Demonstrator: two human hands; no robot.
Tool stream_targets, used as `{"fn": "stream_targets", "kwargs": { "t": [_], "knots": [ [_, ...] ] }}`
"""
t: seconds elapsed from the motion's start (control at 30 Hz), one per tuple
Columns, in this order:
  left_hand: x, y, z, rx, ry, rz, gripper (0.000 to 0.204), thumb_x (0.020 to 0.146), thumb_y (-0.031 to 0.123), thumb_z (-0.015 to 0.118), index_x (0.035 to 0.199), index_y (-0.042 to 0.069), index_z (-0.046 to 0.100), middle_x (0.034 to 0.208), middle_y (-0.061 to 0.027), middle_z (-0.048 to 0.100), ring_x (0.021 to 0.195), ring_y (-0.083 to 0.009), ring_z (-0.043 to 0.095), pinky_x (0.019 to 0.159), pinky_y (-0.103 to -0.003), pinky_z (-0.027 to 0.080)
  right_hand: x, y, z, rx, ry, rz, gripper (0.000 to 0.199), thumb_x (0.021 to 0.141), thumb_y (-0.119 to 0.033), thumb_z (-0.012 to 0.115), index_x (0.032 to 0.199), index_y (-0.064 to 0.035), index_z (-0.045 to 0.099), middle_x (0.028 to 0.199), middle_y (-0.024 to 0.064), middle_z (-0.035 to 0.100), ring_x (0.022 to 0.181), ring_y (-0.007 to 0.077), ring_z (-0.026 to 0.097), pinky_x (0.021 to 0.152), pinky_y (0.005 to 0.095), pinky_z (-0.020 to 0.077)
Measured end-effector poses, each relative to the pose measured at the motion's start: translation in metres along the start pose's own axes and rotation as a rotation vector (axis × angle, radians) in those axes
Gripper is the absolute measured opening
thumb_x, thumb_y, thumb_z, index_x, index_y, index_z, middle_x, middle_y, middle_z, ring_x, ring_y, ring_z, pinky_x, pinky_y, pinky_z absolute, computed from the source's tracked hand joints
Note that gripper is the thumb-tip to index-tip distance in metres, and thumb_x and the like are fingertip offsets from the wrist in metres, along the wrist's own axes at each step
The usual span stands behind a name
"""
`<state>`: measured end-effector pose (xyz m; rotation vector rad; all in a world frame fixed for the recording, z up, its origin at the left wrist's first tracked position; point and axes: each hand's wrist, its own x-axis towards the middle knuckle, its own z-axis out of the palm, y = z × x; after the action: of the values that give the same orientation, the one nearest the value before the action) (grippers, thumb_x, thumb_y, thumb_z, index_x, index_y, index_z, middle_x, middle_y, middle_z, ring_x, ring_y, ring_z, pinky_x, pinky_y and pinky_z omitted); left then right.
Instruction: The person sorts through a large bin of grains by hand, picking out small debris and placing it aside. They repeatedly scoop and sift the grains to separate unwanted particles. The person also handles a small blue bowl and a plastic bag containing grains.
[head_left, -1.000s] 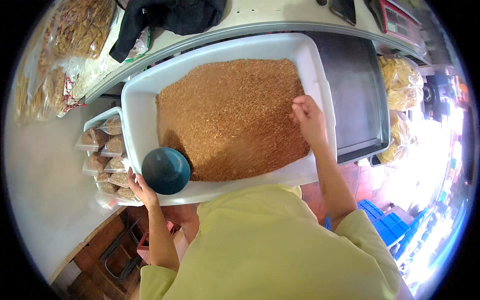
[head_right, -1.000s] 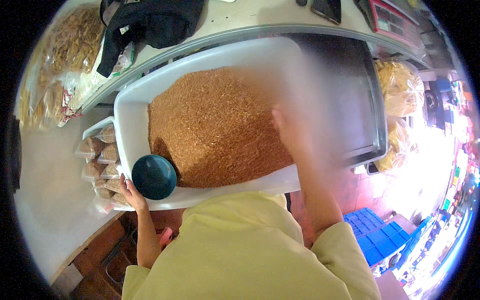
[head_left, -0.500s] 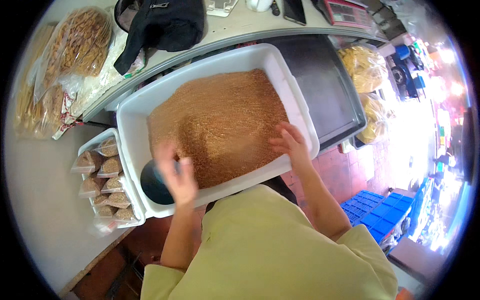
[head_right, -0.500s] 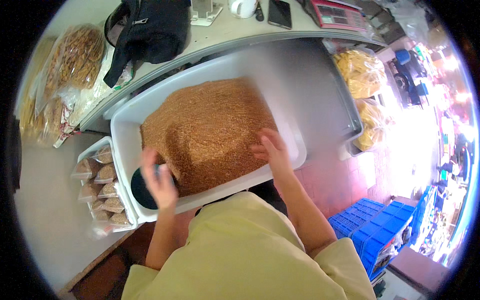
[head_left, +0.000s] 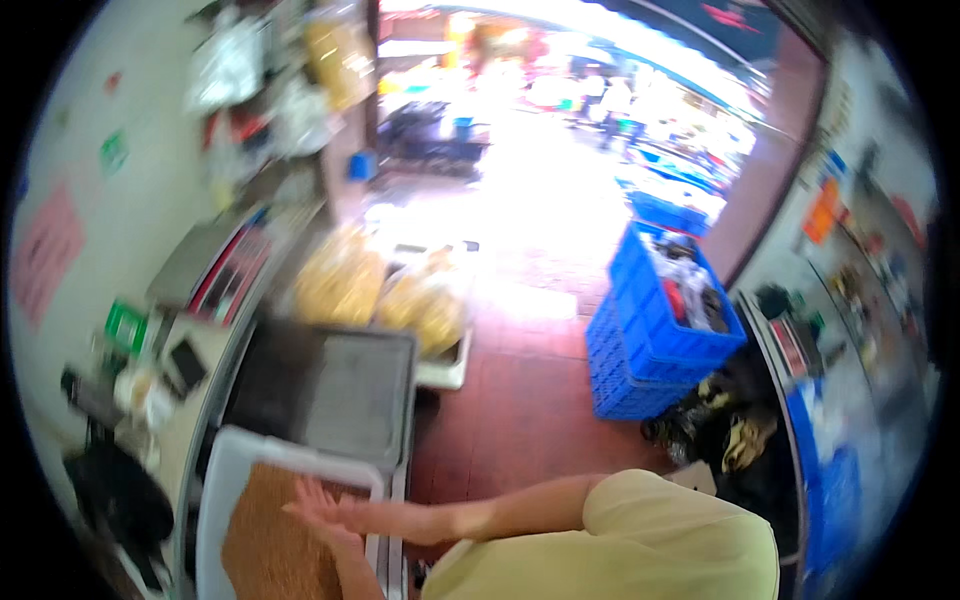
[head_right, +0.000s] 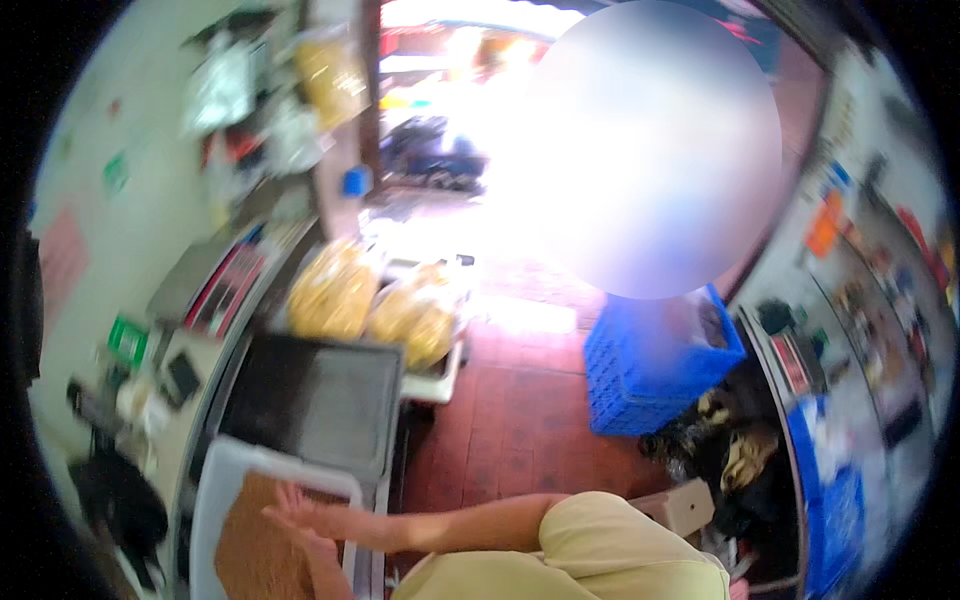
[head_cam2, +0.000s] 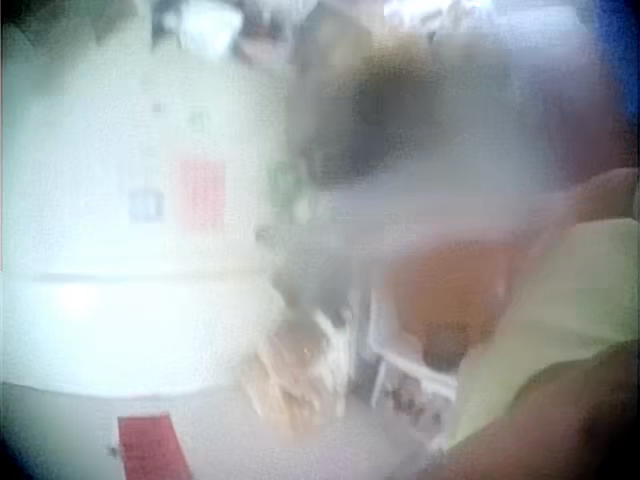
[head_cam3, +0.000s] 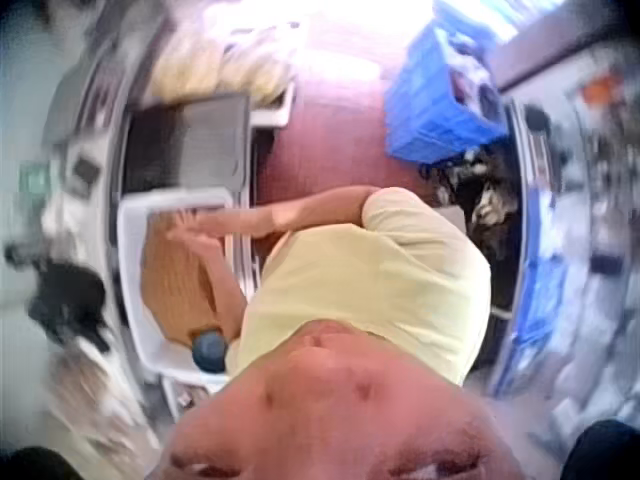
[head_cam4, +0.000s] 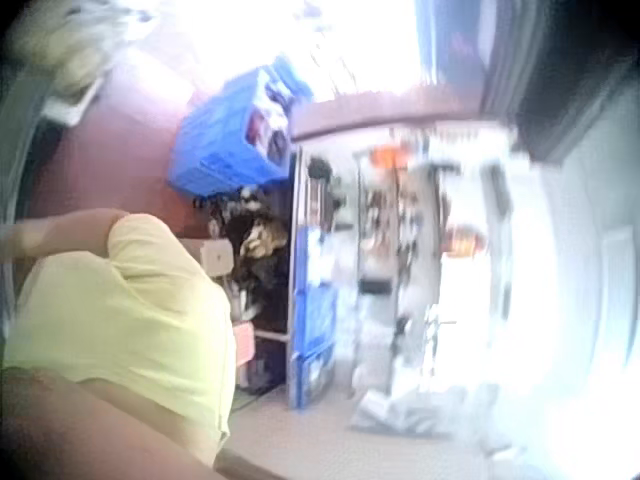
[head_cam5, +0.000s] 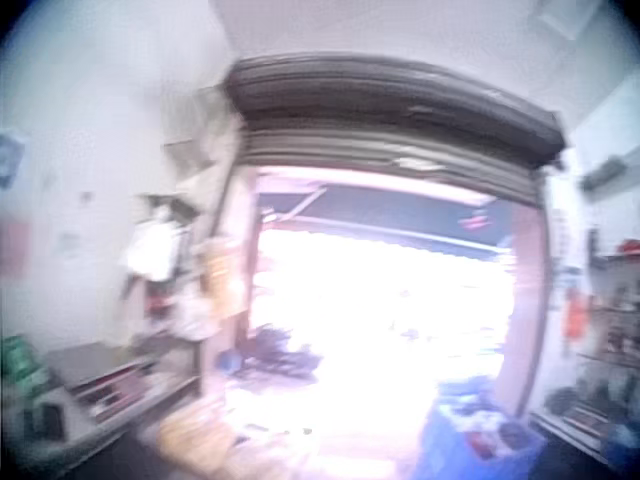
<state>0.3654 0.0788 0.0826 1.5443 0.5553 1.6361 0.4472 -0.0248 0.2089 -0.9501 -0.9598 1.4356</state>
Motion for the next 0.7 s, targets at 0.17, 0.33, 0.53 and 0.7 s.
{"fn": "stream_targets", "kwargs": {
  "t": [0.17,0.33,0.53,0.7],
  "knots": [
    [-0.010,0.115,0.158,-0.961,-0.341,-1.095,0.084,0.087,0.068,0.035,0.145,0.007,0.024,0.147,-0.0084,0.032,0.135,-0.0279,0.030,0.111,-0.045,0.019,-0.059,-0.022,-0.119,-1.181,0.530,-0.691,0.049,0.085,-0.013,0.053,0.132,-0.0042,0.044,0.129,0.0157,0.050,0.118,0.0272,0.048,0.104,0.0380,0.0328],
    [-0.061,0.195,0.263,-0.871,-1.018,-0.528,0.089,0.084,0.070,0.038,0.140,0.001,0.029,0.144,-0.0202,0.031,0.135,-0.0304,0.028,0.112,-0.045,0.017,-0.139,-0.032,-0.289,0.792,0.729,-0.332,0.040,0.095,-0.033,0.046,0.118,-0.0023,0.055,0.108,0.0077,0.062,0.097,0.0198,0.058,0.083,0.0302,0.0462],
    [-0.117,0.125,0.367,0.147,-0.832,0.840,0.055,0.084,0.044,0.057,0.121,0.003,0.054,0.133,-0.0253,0.043,0.127,-0.0426,0.035,0.106,-0.049,0.029,-0.287,-0.130,-0.230,0.235,0.879,-0.285,0.041,0.093,-0.034,0.054,0.119,-0.0023,0.056,0.117,0.0068,0.059,0.110,0.0191,0.053,0.097,0.0320,0.0384],
    [-0.103,0.064,0.356,0.168,-1.068,-0.061,0.034,0.081,0.013,0.063,0.114,0.004,0.060,0.127,-0.0175,0.051,0.121,-0.0363,0.043,0.104,-0.045,0.031,-0.426,-0.269,-0.232,-1.329,1.710,-1.091,0.023,0.077,-0.011,0.068,0.099,-0.0084,0.062,0.117,0.0092,0.056,0.113,0.0252,0.050,0.095,0.0389,0.0402]
  ]
}}
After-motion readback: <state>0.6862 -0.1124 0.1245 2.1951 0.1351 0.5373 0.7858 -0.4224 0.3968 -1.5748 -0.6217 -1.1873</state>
